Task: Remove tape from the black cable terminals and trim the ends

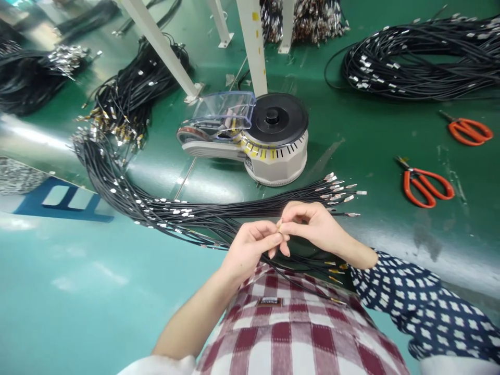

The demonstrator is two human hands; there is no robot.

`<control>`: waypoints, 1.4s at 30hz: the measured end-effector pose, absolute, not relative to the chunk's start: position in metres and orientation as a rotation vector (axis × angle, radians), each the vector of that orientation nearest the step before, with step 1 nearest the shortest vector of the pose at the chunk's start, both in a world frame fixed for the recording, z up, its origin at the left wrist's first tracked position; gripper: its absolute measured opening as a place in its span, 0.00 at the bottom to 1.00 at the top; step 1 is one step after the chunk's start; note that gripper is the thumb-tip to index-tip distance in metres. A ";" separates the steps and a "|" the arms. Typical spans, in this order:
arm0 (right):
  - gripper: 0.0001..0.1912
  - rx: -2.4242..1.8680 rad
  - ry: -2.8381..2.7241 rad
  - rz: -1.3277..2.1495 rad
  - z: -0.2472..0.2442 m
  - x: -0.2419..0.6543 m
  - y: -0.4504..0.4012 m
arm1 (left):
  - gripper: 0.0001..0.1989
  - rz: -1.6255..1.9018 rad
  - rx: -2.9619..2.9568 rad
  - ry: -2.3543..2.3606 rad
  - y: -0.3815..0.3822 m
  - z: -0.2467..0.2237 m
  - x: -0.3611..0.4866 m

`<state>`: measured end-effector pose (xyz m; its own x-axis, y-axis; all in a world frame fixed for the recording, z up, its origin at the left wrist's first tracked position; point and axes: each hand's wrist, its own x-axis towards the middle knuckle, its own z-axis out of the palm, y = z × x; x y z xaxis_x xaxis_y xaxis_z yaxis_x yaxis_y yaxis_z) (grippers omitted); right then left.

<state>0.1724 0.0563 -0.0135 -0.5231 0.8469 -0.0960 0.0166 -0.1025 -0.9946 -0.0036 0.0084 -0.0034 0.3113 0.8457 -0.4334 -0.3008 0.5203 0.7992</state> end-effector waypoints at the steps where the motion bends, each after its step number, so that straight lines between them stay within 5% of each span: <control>1: 0.11 -0.952 -1.578 1.656 -0.013 0.172 0.058 | 0.11 0.817 0.656 0.958 0.010 -0.004 -0.005; 10: 0.07 -1.087 -1.946 0.954 -0.021 0.193 0.056 | 0.13 0.773 0.703 0.991 0.011 -0.013 -0.005; 27: 0.08 -1.692 -1.982 0.689 -0.026 0.312 0.031 | 0.08 0.500 1.852 1.056 -0.005 -0.009 0.011; 33: 0.09 -1.496 -1.647 0.984 -0.002 0.301 0.030 | 0.13 0.391 2.201 1.115 -0.001 -0.006 0.006; 38: 0.13 -1.283 -1.449 1.452 0.030 0.275 0.037 | 0.08 0.931 2.185 1.139 0.004 0.022 0.021; 42: 0.15 -1.194 -1.522 1.557 0.046 0.255 0.042 | 0.12 0.765 1.818 1.096 0.020 0.041 0.042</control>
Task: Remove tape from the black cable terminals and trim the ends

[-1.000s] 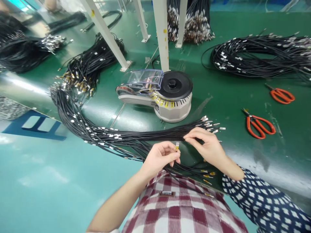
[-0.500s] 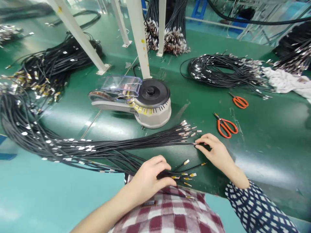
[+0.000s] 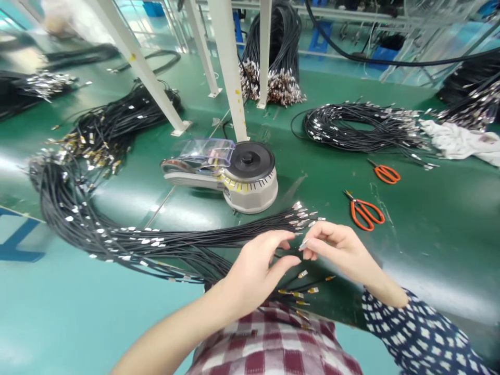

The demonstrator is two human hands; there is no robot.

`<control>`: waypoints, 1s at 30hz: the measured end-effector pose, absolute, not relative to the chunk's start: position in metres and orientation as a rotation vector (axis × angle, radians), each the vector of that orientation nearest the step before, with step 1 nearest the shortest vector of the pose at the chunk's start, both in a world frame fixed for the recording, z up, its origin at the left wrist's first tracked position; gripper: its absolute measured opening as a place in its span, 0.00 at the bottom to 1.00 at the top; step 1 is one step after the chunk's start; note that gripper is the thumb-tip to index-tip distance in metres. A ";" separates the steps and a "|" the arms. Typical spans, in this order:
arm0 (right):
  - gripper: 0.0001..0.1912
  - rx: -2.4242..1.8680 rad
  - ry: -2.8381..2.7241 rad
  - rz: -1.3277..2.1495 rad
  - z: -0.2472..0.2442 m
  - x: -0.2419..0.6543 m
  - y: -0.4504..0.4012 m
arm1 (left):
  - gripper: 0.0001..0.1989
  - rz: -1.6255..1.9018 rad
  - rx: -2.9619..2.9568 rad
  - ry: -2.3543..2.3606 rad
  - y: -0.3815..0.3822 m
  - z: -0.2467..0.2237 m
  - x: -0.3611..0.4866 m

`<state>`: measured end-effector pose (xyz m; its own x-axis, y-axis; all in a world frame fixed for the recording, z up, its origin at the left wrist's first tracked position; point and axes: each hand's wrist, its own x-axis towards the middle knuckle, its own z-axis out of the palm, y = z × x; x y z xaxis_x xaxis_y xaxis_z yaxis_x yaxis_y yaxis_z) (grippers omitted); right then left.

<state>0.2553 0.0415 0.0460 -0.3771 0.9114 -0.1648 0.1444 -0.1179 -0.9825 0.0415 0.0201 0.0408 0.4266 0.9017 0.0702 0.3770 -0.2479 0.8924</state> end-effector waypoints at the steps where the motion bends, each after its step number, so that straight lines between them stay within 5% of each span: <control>1: 0.15 -1.185 -1.539 1.579 0.047 0.252 0.043 | 0.09 0.697 1.675 1.063 0.023 0.042 0.045; 5: 0.19 -1.157 -1.566 1.626 0.041 0.246 0.047 | 0.05 0.631 1.180 1.007 0.027 0.037 0.048; 14: 0.14 -1.256 -1.662 1.407 0.034 0.231 0.067 | 0.19 0.745 0.706 0.854 0.013 -0.005 0.030; 30: 0.22 -1.200 -1.206 1.604 0.045 0.151 0.125 | 0.17 0.917 0.564 0.659 0.002 -0.044 0.031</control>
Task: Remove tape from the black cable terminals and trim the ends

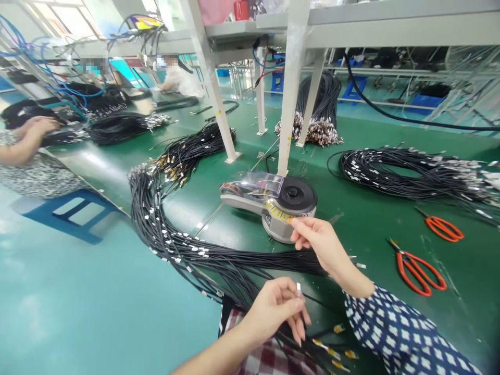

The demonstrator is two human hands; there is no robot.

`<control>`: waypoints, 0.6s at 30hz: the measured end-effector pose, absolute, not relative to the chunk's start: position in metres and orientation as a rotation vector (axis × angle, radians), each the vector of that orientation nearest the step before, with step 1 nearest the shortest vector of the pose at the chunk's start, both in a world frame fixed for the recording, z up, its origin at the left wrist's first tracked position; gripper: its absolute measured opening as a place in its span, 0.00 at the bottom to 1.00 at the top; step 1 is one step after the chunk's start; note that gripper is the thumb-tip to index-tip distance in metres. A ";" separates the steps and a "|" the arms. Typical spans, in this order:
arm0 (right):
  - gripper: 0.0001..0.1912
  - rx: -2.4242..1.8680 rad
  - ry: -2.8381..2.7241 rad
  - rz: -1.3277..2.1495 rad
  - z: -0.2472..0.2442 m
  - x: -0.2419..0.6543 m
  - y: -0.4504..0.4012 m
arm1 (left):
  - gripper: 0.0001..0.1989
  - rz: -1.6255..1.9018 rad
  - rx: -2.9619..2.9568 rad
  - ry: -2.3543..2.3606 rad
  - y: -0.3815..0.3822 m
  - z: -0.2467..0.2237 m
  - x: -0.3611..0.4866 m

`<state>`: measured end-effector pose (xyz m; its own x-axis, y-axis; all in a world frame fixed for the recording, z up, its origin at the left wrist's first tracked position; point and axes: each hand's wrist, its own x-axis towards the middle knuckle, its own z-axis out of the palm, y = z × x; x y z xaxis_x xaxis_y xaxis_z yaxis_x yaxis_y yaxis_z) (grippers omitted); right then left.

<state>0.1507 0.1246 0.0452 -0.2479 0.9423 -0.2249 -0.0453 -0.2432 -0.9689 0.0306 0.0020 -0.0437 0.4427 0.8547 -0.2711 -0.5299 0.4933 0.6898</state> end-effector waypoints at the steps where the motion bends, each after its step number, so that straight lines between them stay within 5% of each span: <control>1: 0.22 -1.198 -1.195 1.603 0.046 0.149 0.126 | 0.17 0.916 0.562 0.652 0.002 -0.043 0.031; 10: 0.17 -1.104 -1.289 1.611 0.061 0.153 0.108 | 0.16 0.928 0.544 0.612 0.002 -0.042 0.029; 18: 0.15 -1.117 -2.090 0.351 0.081 0.173 0.164 | 0.14 0.925 0.572 0.599 0.002 -0.043 0.034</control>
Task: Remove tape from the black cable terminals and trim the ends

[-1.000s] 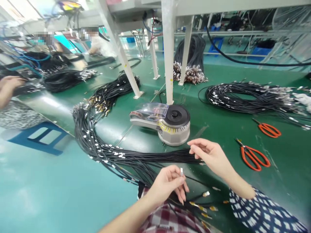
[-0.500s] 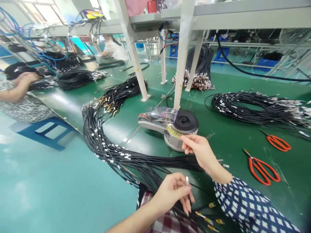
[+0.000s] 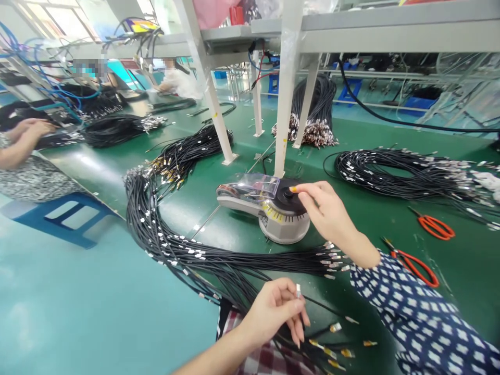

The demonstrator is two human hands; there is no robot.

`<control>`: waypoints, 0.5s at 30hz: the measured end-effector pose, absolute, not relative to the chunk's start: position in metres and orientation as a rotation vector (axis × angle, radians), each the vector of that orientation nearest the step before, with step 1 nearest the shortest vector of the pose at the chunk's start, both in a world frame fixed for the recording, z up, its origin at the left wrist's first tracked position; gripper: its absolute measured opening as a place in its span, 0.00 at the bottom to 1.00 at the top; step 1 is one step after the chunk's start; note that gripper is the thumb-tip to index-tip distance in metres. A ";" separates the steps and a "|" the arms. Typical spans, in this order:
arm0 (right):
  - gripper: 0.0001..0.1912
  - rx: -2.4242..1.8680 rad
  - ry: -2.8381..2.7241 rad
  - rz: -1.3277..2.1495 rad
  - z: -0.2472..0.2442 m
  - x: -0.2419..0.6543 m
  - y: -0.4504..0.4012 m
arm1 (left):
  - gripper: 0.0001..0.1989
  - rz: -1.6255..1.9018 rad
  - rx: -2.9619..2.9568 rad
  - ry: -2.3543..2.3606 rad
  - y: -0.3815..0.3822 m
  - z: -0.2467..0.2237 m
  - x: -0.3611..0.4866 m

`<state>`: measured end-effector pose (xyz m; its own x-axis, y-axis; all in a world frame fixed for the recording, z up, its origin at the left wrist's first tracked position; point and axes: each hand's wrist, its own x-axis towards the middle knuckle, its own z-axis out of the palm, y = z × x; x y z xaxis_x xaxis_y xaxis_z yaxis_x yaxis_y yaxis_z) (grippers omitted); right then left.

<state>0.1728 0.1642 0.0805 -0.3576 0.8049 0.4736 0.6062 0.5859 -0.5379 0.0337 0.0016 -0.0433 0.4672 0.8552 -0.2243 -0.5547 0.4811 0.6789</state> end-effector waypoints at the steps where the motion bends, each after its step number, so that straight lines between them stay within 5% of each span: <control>1: 0.16 -1.136 -2.156 0.260 0.081 0.169 0.169 | 0.14 0.925 0.579 0.608 0.001 -0.043 0.034; 6: 0.16 -1.120 -2.207 0.234 0.085 0.165 0.162 | 0.16 0.942 0.615 0.643 0.000 -0.038 0.029; 9: 0.16 -1.054 -2.011 0.678 0.089 0.184 0.136 | 0.17 0.973 0.643 0.667 0.001 -0.029 0.025; 12: 0.27 -1.040 -1.932 1.416 0.088 0.208 0.104 | 0.17 0.988 0.681 0.732 0.004 -0.014 0.021; 15: 0.31 -1.152 -1.910 1.730 0.083 0.222 0.079 | 0.17 0.970 0.731 0.844 0.007 0.002 0.019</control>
